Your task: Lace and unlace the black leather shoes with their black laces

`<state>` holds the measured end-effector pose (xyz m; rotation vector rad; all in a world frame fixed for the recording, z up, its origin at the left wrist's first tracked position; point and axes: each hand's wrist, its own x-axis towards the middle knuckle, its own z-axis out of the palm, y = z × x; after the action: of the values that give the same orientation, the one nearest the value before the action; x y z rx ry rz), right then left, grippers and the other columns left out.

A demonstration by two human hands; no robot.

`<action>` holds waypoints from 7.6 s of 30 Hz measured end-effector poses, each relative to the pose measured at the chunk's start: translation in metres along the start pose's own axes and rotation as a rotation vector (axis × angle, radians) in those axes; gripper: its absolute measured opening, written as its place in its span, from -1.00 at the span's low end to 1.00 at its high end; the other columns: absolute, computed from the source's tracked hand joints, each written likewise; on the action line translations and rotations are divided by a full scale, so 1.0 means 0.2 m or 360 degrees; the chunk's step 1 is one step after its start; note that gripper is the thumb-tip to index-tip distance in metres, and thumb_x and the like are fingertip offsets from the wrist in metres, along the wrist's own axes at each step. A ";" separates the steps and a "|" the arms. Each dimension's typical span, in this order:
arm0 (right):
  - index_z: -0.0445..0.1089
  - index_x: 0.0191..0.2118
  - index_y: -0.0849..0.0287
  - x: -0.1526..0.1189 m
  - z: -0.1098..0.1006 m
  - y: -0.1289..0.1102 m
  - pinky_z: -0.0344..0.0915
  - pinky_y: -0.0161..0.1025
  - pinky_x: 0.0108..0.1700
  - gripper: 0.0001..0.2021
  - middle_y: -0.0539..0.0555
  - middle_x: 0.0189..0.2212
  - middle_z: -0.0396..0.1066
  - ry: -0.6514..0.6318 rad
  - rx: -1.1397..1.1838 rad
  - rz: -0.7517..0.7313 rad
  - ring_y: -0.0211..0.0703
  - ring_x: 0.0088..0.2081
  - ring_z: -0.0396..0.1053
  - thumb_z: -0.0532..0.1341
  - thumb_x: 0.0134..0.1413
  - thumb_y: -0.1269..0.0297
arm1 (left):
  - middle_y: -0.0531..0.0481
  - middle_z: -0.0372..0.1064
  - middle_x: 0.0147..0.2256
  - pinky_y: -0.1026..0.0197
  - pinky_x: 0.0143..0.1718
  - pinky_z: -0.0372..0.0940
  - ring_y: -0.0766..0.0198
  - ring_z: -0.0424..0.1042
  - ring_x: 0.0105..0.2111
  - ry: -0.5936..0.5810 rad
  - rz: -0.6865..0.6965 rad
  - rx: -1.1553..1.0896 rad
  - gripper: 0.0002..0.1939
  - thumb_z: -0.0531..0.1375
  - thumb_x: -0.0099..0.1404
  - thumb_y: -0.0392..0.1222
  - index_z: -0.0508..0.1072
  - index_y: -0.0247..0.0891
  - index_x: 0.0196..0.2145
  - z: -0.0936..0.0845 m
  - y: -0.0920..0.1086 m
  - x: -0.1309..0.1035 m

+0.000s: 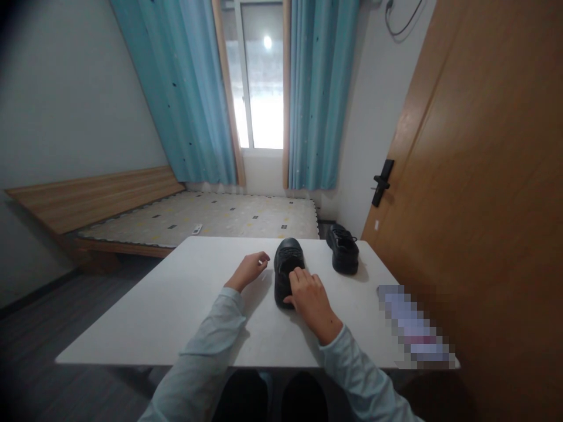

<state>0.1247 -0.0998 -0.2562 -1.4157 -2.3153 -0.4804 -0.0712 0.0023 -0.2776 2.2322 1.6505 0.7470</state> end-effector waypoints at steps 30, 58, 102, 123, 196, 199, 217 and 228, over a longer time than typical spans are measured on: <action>0.26 -0.25 0.23 0.26 0.17 0.52 0.15 -0.19 -0.27 -0.66 0.14 -0.20 0.40 -0.0162 -0.0240 0.0431 0.01 -0.12 0.37 0.38 -0.11 0.28 | -0.08 0.51 -0.22 0.26 -0.16 0.27 0.22 0.46 -0.21 -0.0061 -0.0002 0.0087 -0.76 0.09 0.20 -0.36 0.50 -0.27 -0.21 0.01 -0.02 0.00; 0.32 -0.09 0.26 0.24 0.16 0.47 0.22 -0.09 0.00 -0.75 0.23 -0.18 0.39 0.0577 0.0357 0.0573 0.01 -0.08 0.30 0.01 0.16 0.38 | -0.08 0.52 -0.25 0.28 -0.17 0.28 0.24 0.46 -0.24 -0.0038 -0.0011 0.0056 -0.75 0.09 0.17 -0.38 0.52 -0.26 -0.24 0.03 -0.04 0.00; 0.21 -0.08 0.23 0.19 0.25 0.46 0.23 -0.01 0.06 -0.52 0.25 -0.08 0.29 0.0079 0.0239 0.0341 0.08 0.04 0.23 0.34 -0.18 0.51 | -0.04 0.51 -0.31 0.26 -0.19 0.30 0.29 0.45 -0.33 0.0045 0.0068 0.0011 -0.77 0.09 0.19 -0.38 0.51 -0.25 -0.26 0.03 0.00 0.02; 0.46 -0.31 0.24 0.18 0.04 0.27 0.29 -0.27 -0.20 -0.77 0.08 -0.35 0.48 -0.0428 0.1455 -0.0166 -0.14 -0.29 0.40 0.33 -0.09 0.21 | 0.00 0.51 -0.35 0.29 -0.29 0.33 0.33 0.46 -0.42 0.0258 0.0009 -0.0549 -0.79 0.07 0.23 -0.21 0.49 -0.26 -0.27 -0.02 0.06 0.02; 0.35 -0.35 0.13 0.18 0.09 0.15 0.28 -0.15 -0.18 -0.92 0.10 -0.36 0.35 0.0414 0.1145 -0.0184 -0.10 -0.25 0.32 0.14 0.16 0.38 | -0.03 0.39 -0.42 0.24 -0.33 0.27 0.25 0.35 -0.36 -0.0006 0.0324 -0.0777 -0.65 0.11 0.21 0.05 0.50 -0.31 -0.44 -0.02 0.06 0.02; 0.35 -0.37 0.14 0.19 0.08 0.16 0.27 -0.16 -0.18 -0.92 0.10 -0.36 0.36 0.0423 0.1208 -0.0139 -0.10 -0.25 0.32 0.15 0.15 0.38 | -0.03 0.41 -0.42 0.23 -0.30 0.27 0.25 0.35 -0.35 -0.0003 0.0324 -0.0753 -0.62 0.07 0.24 0.04 0.52 -0.29 -0.43 -0.03 0.06 0.02; 0.36 -0.41 0.17 0.19 0.02 0.23 0.31 -0.21 -0.26 -0.85 0.06 -0.40 0.39 0.0540 0.1585 0.0212 -0.17 -0.32 0.35 0.22 0.09 0.21 | -0.03 0.42 -0.43 0.21 -0.26 0.26 0.22 0.36 -0.32 0.0001 0.0298 -0.0757 -0.63 0.04 0.26 0.00 0.53 -0.29 -0.43 -0.04 0.07 0.01; 0.35 -0.42 0.17 0.19 0.03 0.25 0.31 -0.24 -0.25 -0.82 0.05 -0.40 0.39 0.0589 0.1811 0.0354 -0.18 -0.30 0.35 0.23 0.06 0.18 | -0.03 0.42 -0.42 0.21 -0.24 0.25 0.22 0.36 -0.32 -0.0001 0.0312 -0.0713 -0.60 0.04 0.26 0.04 0.54 -0.28 -0.42 -0.03 0.05 0.01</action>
<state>0.1536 -0.0464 -0.2390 -0.8564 -1.5890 0.5423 -0.0654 0.0012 -0.2665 2.0766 1.1297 1.0446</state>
